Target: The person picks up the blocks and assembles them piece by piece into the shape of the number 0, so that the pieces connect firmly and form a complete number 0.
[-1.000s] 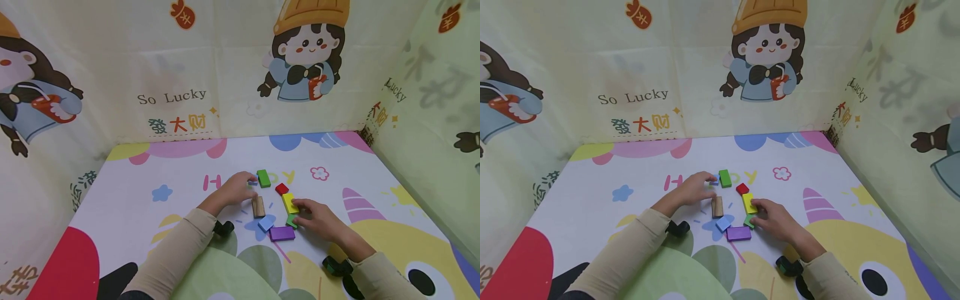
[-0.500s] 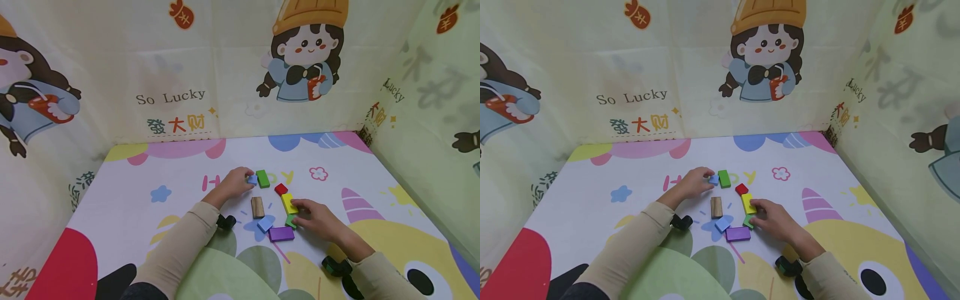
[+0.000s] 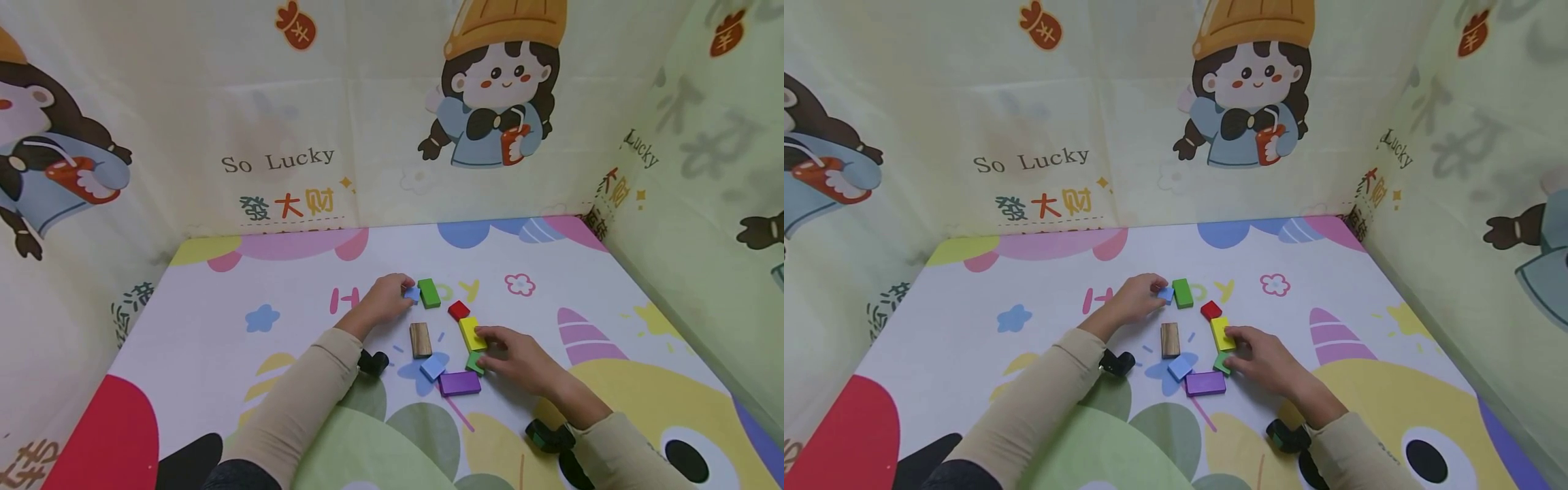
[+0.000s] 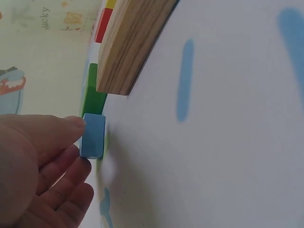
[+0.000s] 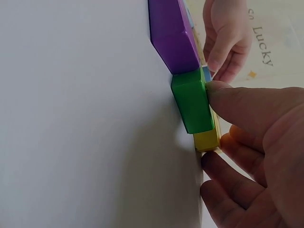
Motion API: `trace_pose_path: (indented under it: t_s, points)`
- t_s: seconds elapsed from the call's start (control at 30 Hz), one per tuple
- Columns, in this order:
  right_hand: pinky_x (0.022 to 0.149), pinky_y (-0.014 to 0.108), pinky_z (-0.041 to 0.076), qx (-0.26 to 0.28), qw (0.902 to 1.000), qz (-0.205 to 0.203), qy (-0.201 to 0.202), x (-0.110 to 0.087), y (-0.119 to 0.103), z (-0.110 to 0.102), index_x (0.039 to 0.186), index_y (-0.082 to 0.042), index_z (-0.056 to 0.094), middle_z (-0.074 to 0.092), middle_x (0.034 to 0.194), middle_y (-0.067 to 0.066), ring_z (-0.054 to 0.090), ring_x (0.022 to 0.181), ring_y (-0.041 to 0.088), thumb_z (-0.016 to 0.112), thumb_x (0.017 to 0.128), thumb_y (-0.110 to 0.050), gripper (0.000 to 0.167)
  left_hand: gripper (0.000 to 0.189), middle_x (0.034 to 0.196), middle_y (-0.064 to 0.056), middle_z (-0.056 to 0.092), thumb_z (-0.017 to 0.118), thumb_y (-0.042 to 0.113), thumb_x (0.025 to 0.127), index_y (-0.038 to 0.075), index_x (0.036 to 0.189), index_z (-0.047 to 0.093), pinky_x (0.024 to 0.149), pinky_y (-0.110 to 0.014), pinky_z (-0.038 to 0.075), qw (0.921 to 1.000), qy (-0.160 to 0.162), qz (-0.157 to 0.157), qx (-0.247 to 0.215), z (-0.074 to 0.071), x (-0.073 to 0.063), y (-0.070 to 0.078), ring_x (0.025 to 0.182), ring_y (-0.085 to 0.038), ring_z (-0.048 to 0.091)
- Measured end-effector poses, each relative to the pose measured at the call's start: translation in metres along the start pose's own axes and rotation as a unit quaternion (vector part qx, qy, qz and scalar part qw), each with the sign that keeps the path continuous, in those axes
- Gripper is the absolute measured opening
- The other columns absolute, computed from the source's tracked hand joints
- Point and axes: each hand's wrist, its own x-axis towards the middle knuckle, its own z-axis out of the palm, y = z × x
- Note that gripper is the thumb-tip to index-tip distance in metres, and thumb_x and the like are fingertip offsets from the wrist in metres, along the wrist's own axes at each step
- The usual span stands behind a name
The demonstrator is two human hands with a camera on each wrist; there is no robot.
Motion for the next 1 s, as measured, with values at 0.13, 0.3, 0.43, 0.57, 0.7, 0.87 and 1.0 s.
trace_pose_path:
  t_s: [0.13, 0.3, 0.43, 0.57, 0.7, 0.87, 1.0]
  points:
    - [0.098, 0.052, 0.047, -0.002, 1.0000, -0.007, 0.000, -0.0004, 0.0003, -0.0001, 0.135, -0.003, 0.059, 0.059, 0.136, 0.014, 0.057, 0.120, 0.035, 0.077, 0.089, -0.020, 0.053, 0.037, 0.123, -0.010, 0.062, 0.070, 0.011, 0.094, 0.003, 0.129, 0.061, 0.104, -0.036, 0.044, 1.0000, -0.004, -0.005, -0.005, 0.0007, 0.0006, -0.0003, 0.112, -0.023, 0.056]
    - [0.098, 0.052, 0.047, -0.002, 1.0000, -0.008, -0.001, -0.0009, -0.0001, -0.0003, 0.135, -0.004, 0.059, 0.060, 0.135, 0.014, 0.057, 0.120, 0.035, 0.077, 0.089, -0.022, 0.053, 0.034, 0.122, -0.009, 0.062, 0.069, 0.009, 0.095, 0.003, 0.128, 0.062, 0.104, -0.037, 0.043, 0.9999, -0.014, 0.001, -0.002, 0.0004, 0.0005, -0.0002, 0.112, -0.023, 0.055]
    - [0.098, 0.052, 0.047, -0.002, 1.0000, -0.006, -0.002, -0.0007, 0.0002, -0.0007, 0.135, -0.003, 0.058, 0.059, 0.136, 0.014, 0.057, 0.120, 0.035, 0.077, 0.089, -0.021, 0.053, 0.034, 0.124, -0.009, 0.062, 0.067, 0.008, 0.095, 0.004, 0.128, 0.062, 0.106, -0.037, 0.042, 0.9998, -0.020, 0.004, -0.002, 0.0004, -0.0002, -0.0006, 0.114, -0.023, 0.055]
    - [0.098, 0.052, 0.047, -0.003, 1.0000, -0.007, -0.001, -0.0005, 0.0009, -0.0005, 0.135, -0.003, 0.058, 0.060, 0.135, 0.014, 0.057, 0.120, 0.035, 0.077, 0.089, -0.021, 0.053, 0.033, 0.124, -0.009, 0.062, 0.067, 0.007, 0.095, 0.005, 0.128, 0.062, 0.106, -0.038, 0.041, 0.9996, -0.028, 0.007, -0.004, 0.0004, -0.0019, -0.0013, 0.116, -0.023, 0.055]
    - [0.098, 0.052, 0.047, -0.004, 0.9999, -0.010, -0.001, -0.0003, 0.0012, -0.0003, 0.135, -0.003, 0.058, 0.060, 0.135, 0.014, 0.057, 0.120, 0.035, 0.077, 0.089, -0.021, 0.053, 0.032, 0.122, -0.008, 0.062, 0.067, 0.008, 0.095, 0.007, 0.126, 0.062, 0.105, -0.037, 0.043, 0.9991, -0.039, 0.009, -0.012, 0.0003, -0.0045, -0.0018, 0.114, -0.022, 0.055]
    - [0.099, 0.052, 0.046, -0.005, 0.9999, -0.009, 0.000, 0.0000, 0.0009, -0.0007, 0.136, -0.003, 0.058, 0.059, 0.136, 0.014, 0.057, 0.120, 0.036, 0.076, 0.089, -0.020, 0.053, 0.030, 0.118, -0.006, 0.062, 0.068, 0.010, 0.095, 0.007, 0.124, 0.062, 0.103, -0.037, 0.044, 0.9986, -0.049, 0.015, -0.013, 0.0013, -0.0059, -0.0026, 0.110, -0.022, 0.054]
    - [0.099, 0.052, 0.046, -0.006, 1.0000, -0.007, 0.001, -0.0001, -0.0001, -0.0004, 0.136, -0.003, 0.058, 0.060, 0.135, 0.014, 0.057, 0.120, 0.036, 0.077, 0.089, -0.020, 0.053, 0.028, 0.117, -0.005, 0.062, 0.069, 0.010, 0.095, 0.008, 0.122, 0.063, 0.101, -0.037, 0.045, 0.9982, -0.056, 0.018, -0.008, 0.0024, -0.0070, -0.0018, 0.108, -0.021, 0.054]
